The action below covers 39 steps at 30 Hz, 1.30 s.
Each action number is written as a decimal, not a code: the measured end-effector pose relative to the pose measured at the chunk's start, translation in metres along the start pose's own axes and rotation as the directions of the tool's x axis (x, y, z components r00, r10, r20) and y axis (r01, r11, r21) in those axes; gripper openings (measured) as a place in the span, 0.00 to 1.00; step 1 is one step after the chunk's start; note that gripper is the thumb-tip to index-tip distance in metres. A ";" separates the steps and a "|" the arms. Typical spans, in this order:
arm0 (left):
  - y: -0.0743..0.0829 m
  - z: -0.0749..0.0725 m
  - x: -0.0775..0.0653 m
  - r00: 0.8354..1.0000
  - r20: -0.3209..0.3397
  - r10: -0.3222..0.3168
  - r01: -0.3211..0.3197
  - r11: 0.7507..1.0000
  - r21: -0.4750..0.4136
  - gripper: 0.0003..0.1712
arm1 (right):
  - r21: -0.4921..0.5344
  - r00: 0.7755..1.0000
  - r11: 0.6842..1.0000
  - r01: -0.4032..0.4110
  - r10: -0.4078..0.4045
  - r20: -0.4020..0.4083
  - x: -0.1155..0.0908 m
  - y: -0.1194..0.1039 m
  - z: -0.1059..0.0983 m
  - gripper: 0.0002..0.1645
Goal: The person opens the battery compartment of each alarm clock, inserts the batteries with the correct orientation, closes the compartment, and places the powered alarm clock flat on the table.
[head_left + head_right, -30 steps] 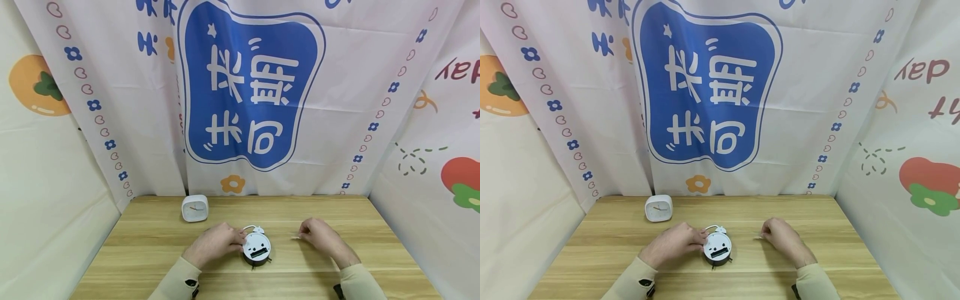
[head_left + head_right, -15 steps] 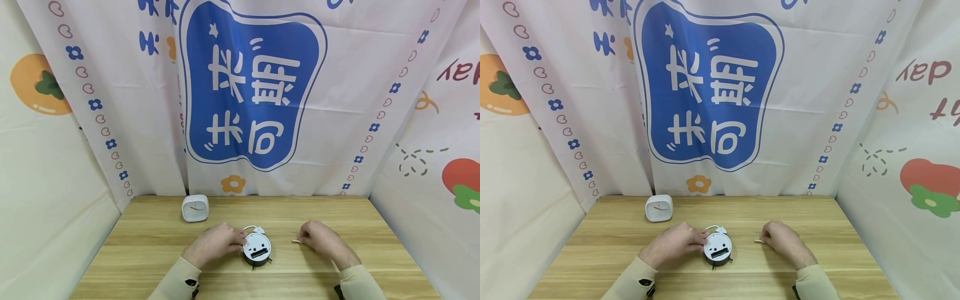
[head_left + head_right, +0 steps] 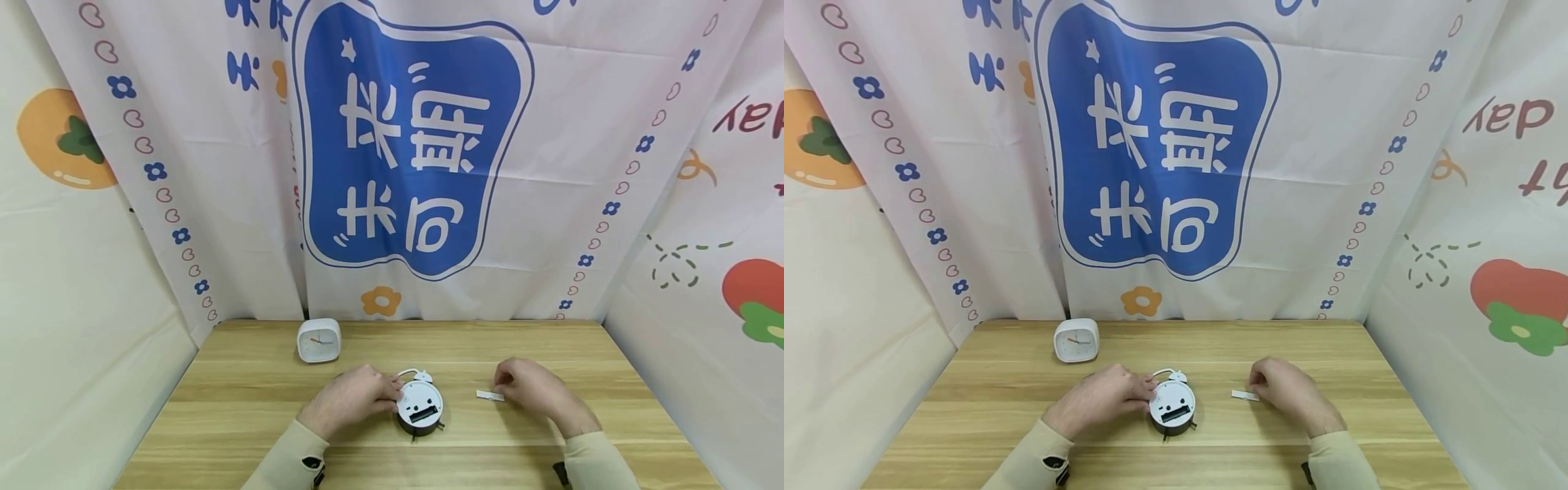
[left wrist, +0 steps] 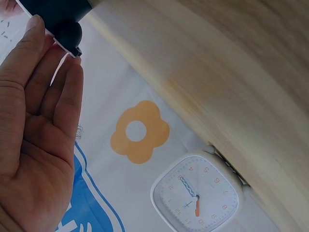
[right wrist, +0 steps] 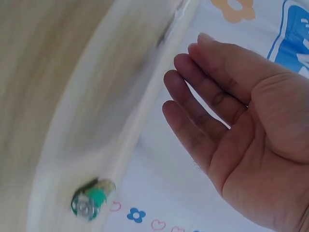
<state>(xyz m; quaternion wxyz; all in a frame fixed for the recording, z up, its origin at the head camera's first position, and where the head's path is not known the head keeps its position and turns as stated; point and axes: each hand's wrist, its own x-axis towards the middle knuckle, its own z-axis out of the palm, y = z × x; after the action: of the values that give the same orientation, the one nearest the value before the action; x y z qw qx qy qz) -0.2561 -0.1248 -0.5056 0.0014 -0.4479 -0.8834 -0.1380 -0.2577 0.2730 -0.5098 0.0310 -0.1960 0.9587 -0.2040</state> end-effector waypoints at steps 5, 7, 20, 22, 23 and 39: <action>0.000 0.000 0.000 1.000 0.001 0.000 0.000 1.000 -0.004 0.06 | 0.030 1.000 1.000 -0.007 0.006 0.019 -0.004 0.010 -0.010 0.08; 0.000 0.001 0.000 1.000 0.002 0.000 0.000 1.000 -0.002 0.06 | 0.047 0.999 0.999 -0.012 0.011 0.031 -0.007 0.013 -0.015 0.07; 0.001 0.000 0.000 1.000 -0.001 0.004 -0.004 1.000 -0.007 0.04 | 0.264 0.993 0.963 0.048 -0.075 0.093 -0.024 0.062 -0.040 0.06; 0.001 0.000 0.000 1.000 0.000 0.002 -0.002 1.000 -0.014 0.04 | 0.294 0.991 0.953 0.068 -0.099 0.089 -0.027 0.071 -0.041 0.08; 0.001 0.000 0.000 1.000 0.001 0.001 -0.001 1.000 -0.015 0.04 | 0.310 0.990 0.948 0.076 -0.108 0.087 -0.029 0.075 -0.042 0.09; 0.001 -0.001 0.000 1.000 0.003 -0.007 0.007 0.999 -0.043 0.06 | 0.453 0.974 0.888 0.082 -0.167 0.152 -0.047 0.123 -0.048 0.15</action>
<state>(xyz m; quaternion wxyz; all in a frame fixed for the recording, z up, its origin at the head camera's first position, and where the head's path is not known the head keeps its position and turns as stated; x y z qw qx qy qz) -0.2557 -0.1246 -0.5043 -0.0103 -0.4450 -0.8817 -0.1564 -0.2655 0.4123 -0.5165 0.1513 -0.2632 0.8651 -0.3994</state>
